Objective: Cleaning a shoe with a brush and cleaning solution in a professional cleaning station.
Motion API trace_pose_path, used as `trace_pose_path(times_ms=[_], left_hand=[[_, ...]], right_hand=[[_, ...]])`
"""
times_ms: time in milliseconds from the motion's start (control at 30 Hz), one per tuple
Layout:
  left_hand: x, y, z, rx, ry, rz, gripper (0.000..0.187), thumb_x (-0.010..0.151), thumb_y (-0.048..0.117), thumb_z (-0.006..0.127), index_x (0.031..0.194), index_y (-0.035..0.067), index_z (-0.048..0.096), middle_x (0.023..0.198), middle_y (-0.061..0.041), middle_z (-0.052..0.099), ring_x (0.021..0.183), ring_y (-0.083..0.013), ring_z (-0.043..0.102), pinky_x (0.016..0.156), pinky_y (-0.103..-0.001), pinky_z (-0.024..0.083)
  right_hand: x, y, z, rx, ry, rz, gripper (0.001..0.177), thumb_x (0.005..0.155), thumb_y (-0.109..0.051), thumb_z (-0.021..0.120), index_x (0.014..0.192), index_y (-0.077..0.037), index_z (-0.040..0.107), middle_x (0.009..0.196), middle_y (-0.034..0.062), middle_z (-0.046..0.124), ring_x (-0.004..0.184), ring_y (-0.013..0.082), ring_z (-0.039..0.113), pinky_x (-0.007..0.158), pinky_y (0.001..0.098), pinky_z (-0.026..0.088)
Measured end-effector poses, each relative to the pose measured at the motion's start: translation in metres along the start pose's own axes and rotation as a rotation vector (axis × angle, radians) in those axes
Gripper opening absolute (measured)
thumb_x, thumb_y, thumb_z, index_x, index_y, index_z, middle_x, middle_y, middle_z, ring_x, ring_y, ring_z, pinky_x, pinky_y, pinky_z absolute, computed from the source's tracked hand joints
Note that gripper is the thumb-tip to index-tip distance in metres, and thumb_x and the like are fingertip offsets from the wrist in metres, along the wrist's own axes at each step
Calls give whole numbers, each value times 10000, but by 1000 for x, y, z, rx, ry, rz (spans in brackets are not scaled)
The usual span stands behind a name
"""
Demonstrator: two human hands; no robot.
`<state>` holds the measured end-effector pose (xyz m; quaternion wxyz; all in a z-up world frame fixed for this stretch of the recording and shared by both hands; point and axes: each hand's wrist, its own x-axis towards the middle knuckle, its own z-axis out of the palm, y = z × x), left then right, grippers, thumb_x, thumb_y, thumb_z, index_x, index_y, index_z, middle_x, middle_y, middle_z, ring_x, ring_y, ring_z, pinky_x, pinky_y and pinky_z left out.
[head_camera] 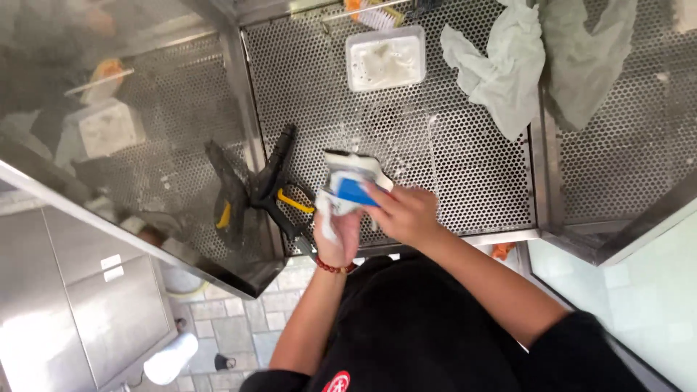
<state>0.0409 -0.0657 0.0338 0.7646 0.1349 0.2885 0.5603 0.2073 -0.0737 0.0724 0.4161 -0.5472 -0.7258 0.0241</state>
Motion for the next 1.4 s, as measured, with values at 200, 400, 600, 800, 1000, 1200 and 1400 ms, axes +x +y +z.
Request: trace_pose_path(times_ms=[200, 400, 600, 800, 1000, 1200, 1400], left_hand=[[2, -18, -9, -132, -49, -29, 488, 1089, 381, 479, 1422, 26, 516, 1392, -128, 618, 1283, -278, 591, 1123, -472, 448], [25, -11, 7, -101, 11, -31, 458, 1101, 359, 467, 1412, 28, 526, 1393, -116, 611, 1284, -263, 596, 1148, -473, 446], [24, -18, -7, -57, -11, 12, 427, 1125, 348, 467, 1432, 56, 516, 1390, -95, 602, 1274, -241, 571, 1117, -444, 434], [22, 15, 14, -97, 19, 8, 449, 1096, 385, 439, 1393, 57, 517, 1349, -90, 622, 1249, -240, 594, 1102, -431, 455], [12, -1, -6, -123, 25, -25, 462, 1130, 403, 440, 1421, 52, 519, 1375, -109, 608, 1282, -259, 565, 1124, -449, 434], [11, 21, 0, -251, 23, -8, 459, 1067, 384, 489, 1398, 67, 512, 1394, -83, 597, 1315, -250, 551, 1157, -445, 408], [10, 17, -9, -207, 5, -7, 422, 1053, 248, 570, 1424, 56, 505, 1389, -88, 587, 1311, -247, 544, 1190, -440, 391]], right_hand=[[20, -11, -22, -86, -40, 18, 444, 820, -351, 838, 1230, -200, 758, 616, -6, 481, 458, 156, 451, 439, 331, 384], [7, 11, -23, -173, -86, -3, 444, 829, -341, 812, 1251, -218, 752, 628, -9, 499, 461, 168, 474, 435, 346, 393], [36, -6, -11, -179, -35, -75, 447, 845, -341, 805, 1260, -184, 750, 641, -16, 492, 491, 165, 494, 445, 354, 391], [3, 12, -16, -105, -59, -71, 421, 863, -353, 835, 1234, -177, 746, 644, -36, 476, 494, 129, 481, 444, 318, 377], [41, -15, -7, -143, -15, -170, 407, 826, -302, 854, 1201, -173, 761, 640, -10, 470, 493, 151, 482, 458, 315, 399], [-25, 14, -2, -103, -100, -1, 441, 824, -318, 846, 1197, -103, 750, 694, 13, 586, 547, 178, 586, 505, 344, 461], [54, -31, 3, -17, -154, 12, 463, 877, -348, 776, 1178, -27, 633, 946, 92, 709, 705, 253, 677, 611, 400, 507]])
